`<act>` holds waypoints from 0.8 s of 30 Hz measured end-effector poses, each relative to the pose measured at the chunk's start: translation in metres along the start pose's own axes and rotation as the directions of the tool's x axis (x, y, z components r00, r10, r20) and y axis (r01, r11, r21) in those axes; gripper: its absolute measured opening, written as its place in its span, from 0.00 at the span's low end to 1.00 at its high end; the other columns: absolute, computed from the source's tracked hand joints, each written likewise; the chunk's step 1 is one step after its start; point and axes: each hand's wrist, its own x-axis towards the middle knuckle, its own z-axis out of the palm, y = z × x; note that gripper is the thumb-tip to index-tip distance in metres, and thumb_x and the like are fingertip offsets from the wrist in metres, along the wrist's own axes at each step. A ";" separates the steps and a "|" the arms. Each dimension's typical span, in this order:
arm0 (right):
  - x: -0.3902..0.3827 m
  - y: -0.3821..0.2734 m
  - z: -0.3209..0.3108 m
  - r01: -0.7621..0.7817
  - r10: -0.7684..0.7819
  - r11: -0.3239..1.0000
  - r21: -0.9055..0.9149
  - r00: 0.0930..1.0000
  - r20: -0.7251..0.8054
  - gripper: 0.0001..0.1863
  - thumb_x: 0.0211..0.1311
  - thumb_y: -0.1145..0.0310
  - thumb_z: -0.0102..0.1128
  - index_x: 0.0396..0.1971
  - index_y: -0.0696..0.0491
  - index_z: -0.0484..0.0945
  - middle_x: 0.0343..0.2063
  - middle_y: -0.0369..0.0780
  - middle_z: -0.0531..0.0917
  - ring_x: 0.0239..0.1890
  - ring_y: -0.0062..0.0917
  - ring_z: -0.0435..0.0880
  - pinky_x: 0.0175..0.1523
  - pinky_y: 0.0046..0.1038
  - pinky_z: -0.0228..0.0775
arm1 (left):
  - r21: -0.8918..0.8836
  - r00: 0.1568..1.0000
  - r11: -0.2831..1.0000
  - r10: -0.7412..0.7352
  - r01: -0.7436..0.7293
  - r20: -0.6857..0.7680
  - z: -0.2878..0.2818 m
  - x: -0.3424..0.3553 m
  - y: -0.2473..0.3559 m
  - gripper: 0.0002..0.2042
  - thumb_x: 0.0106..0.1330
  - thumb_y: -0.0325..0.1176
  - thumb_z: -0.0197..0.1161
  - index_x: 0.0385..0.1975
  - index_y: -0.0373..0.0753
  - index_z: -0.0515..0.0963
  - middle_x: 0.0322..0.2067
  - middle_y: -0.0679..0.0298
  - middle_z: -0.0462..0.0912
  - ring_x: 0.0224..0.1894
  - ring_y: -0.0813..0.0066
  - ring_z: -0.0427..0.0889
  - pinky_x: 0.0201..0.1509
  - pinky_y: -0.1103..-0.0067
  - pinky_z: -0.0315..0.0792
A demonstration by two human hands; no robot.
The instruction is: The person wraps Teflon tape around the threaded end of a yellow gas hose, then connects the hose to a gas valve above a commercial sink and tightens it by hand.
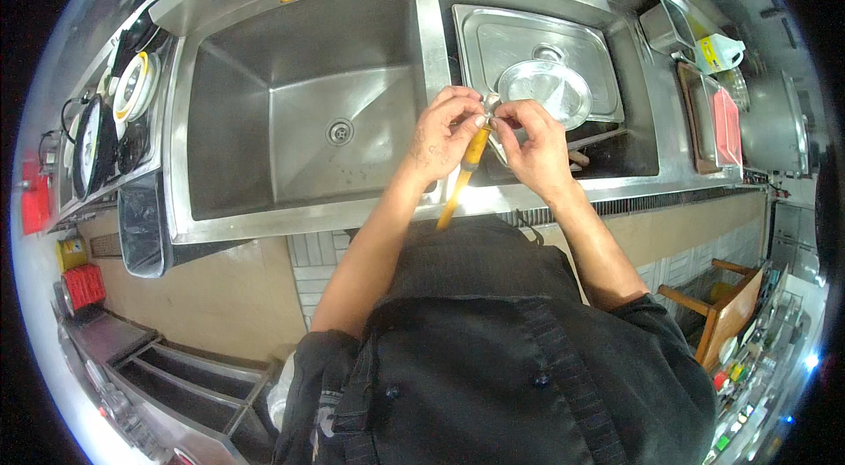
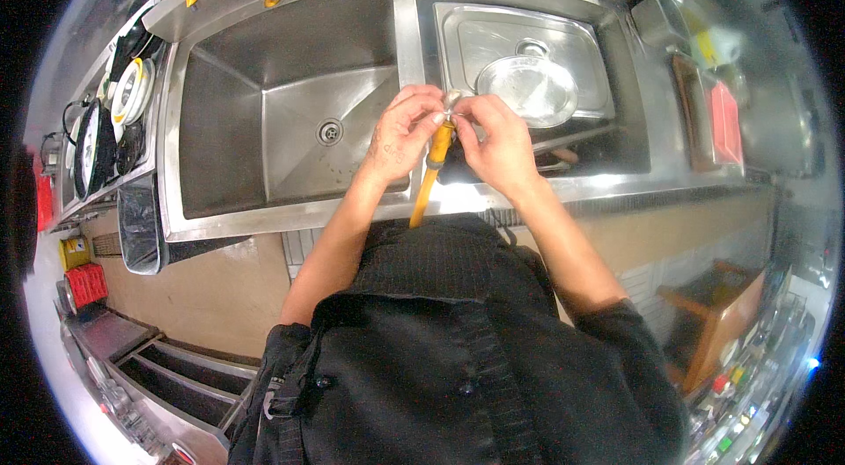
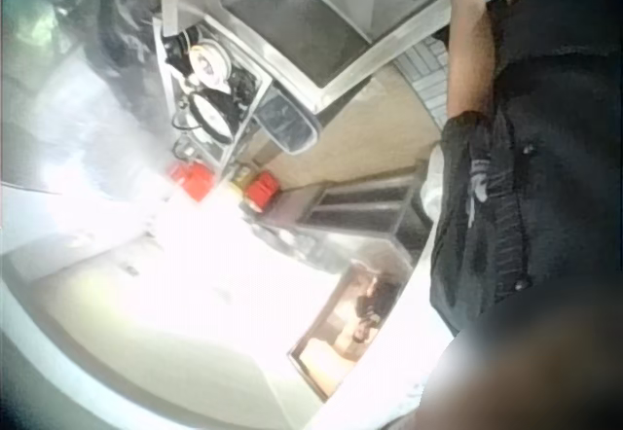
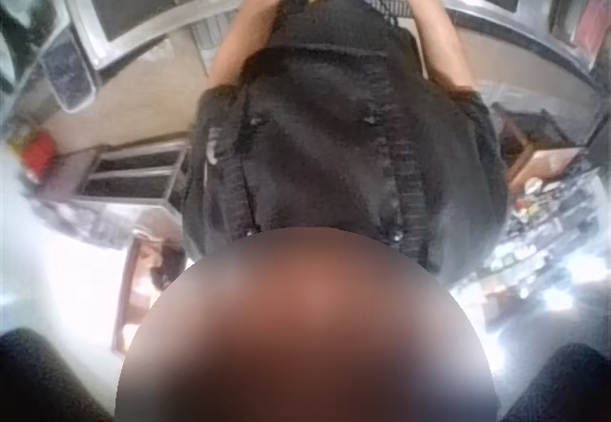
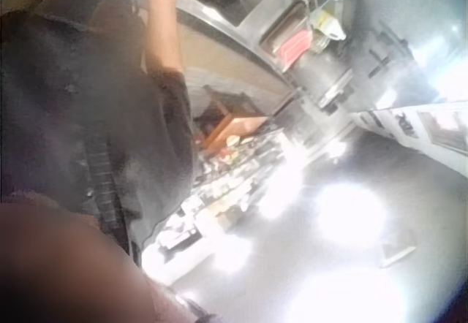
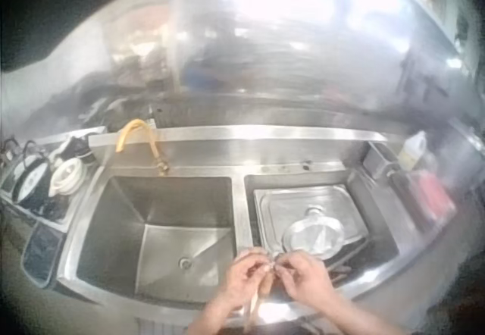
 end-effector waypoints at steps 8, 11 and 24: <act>-0.001 0.003 -0.002 0.069 -0.065 0.996 -0.058 0.996 0.058 0.16 0.61 0.81 0.73 0.48 0.51 0.91 0.41 0.41 0.89 0.40 0.38 0.91 0.46 0.37 0.85 | 0.034 0.998 0.998 -0.050 0.049 0.031 -0.005 0.005 0.009 0.05 0.79 0.24 0.63 0.45 0.28 0.83 0.58 0.55 0.82 0.58 0.63 0.85 0.63 0.72 0.81; 0.004 0.010 -0.005 0.202 -0.191 0.969 -0.142 0.978 0.087 0.18 0.58 0.78 0.72 0.47 0.45 0.91 0.41 0.39 0.88 0.42 0.39 0.90 0.47 0.40 0.84 | 0.059 0.996 0.995 -0.084 0.083 0.029 -0.005 0.007 0.008 0.06 0.79 0.25 0.63 0.45 0.28 0.83 0.57 0.54 0.83 0.58 0.62 0.85 0.63 0.71 0.80; 0.014 0.014 -0.006 0.321 -0.290 0.919 -0.228 0.944 0.160 0.12 0.61 0.76 0.73 0.45 0.55 0.84 0.41 0.42 0.86 0.43 0.40 0.86 0.51 0.41 0.76 | 0.010 0.971 0.971 -0.240 0.240 0.011 -0.005 0.007 0.009 0.07 0.77 0.28 0.67 0.43 0.30 0.85 0.51 0.54 0.85 0.51 0.61 0.88 0.58 0.71 0.81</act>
